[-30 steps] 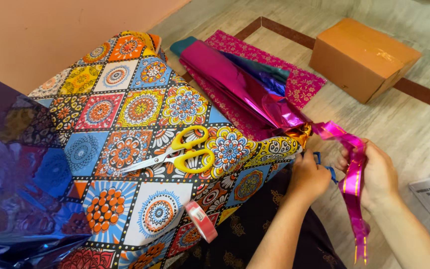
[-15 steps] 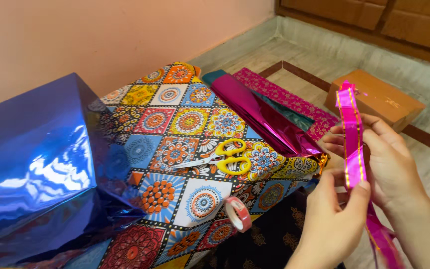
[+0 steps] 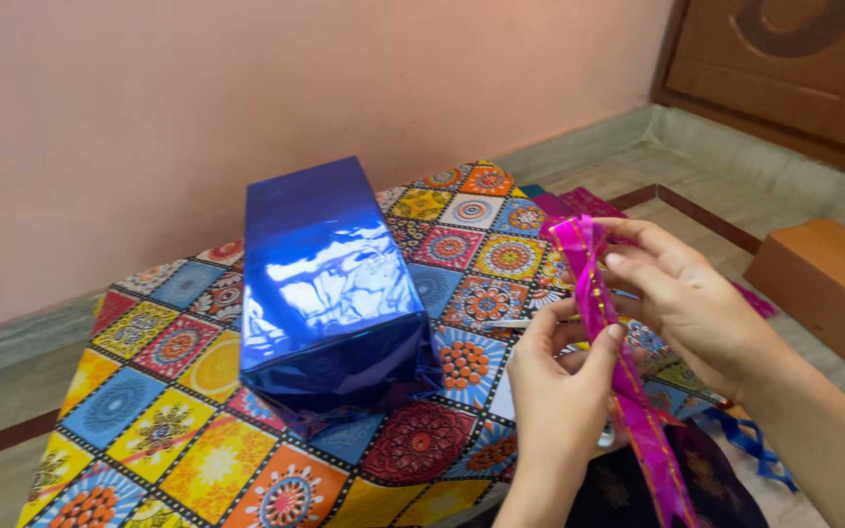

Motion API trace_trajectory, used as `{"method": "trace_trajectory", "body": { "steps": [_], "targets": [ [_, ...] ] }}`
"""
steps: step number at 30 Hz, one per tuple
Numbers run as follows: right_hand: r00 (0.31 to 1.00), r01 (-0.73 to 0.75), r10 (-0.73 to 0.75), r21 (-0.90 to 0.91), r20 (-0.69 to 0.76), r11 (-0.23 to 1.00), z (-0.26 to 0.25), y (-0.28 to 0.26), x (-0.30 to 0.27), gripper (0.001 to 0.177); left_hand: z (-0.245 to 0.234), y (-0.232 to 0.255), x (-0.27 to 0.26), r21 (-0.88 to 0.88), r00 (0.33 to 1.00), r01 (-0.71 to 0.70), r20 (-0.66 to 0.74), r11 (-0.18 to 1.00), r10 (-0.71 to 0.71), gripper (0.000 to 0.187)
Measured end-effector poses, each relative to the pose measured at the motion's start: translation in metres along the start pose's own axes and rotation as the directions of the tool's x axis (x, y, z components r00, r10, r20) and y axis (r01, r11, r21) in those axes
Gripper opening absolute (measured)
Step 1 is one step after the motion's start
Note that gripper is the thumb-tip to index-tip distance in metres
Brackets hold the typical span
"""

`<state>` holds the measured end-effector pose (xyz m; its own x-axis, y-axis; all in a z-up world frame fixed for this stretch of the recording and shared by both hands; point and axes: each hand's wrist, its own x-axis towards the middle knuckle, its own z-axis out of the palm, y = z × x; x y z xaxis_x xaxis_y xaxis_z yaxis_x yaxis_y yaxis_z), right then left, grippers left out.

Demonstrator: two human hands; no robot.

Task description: The person wraps a rectangular box in blue wrapping paper, secures it with tape, and ties a pink ribbon bow on top. They then place the finished gift aside and begin wrapping a second cardboard box in pink floral paper.

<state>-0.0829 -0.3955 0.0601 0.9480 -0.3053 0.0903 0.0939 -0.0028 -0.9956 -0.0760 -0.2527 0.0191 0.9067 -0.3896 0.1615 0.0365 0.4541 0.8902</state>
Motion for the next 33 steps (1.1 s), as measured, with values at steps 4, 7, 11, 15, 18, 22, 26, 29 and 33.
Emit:
{"method": "trace_trajectory", "body": {
  "steps": [4, 7, 11, 15, 18, 22, 26, 29, 33],
  "targets": [
    [1.000, -0.016, 0.018, -0.342, 0.003, 0.940, 0.039, -0.001, 0.017, 0.066, -0.040, 0.013, 0.013, 0.078, 0.996, -0.005, -0.093, 0.997, 0.013, 0.031],
    [0.950, 0.266, -0.311, -0.596, 0.029, 0.758, 0.069, -0.004, 0.027, 0.056, -0.059, 0.013, 0.019, 0.135, 0.993, 0.014, -0.116, 0.991, 0.001, 0.032],
    [0.967, 0.179, -0.128, -0.232, 0.220, 0.956, 0.123, -0.016, 0.061, 0.061, -0.063, -0.002, 0.024, 0.203, 0.994, -0.001, -0.104, 0.979, 0.022, 0.030],
    [0.900, -0.201, 0.236, -0.133, 0.367, 0.971, 0.177, -0.028, 0.081, 0.070, -0.068, -0.016, 0.030, 0.081, 0.991, 0.006, -0.130, 0.997, 0.005, 0.043],
    [0.853, -0.230, 0.255, -0.112, 0.455, 0.967, 0.205, -0.030, 0.077, 0.073, -0.076, -0.022, 0.035, 0.154, 0.982, -0.160, -0.075, 0.975, 0.173, 0.041],
    [0.819, -0.197, 0.236, -0.129, 0.522, 0.972, 0.238, -0.025, 0.064, 0.074, -0.097, -0.020, 0.047, 0.223, 0.978, -0.154, -0.104, 0.963, 0.180, 0.040],
    [0.831, -0.035, 0.088, -0.108, 0.549, 0.994, 0.282, -0.019, 0.052, 0.075, -0.126, -0.011, 0.052, 0.230, 0.964, -0.111, -0.213, 0.967, 0.161, 0.040],
    [0.847, 0.023, 0.112, -0.247, 0.520, 0.969, 0.290, -0.023, 0.052, 0.072, -0.135, -0.003, 0.058, -0.146, 0.955, -0.082, -0.296, 0.986, 0.035, 0.040],
    [0.884, 0.348, -0.205, -0.300, 0.419, 0.888, 0.247, -0.031, 0.058, 0.057, -0.151, 0.012, 0.064, 0.406, 0.916, -0.204, -0.242, 0.891, 0.320, 0.024]
  ]
}}
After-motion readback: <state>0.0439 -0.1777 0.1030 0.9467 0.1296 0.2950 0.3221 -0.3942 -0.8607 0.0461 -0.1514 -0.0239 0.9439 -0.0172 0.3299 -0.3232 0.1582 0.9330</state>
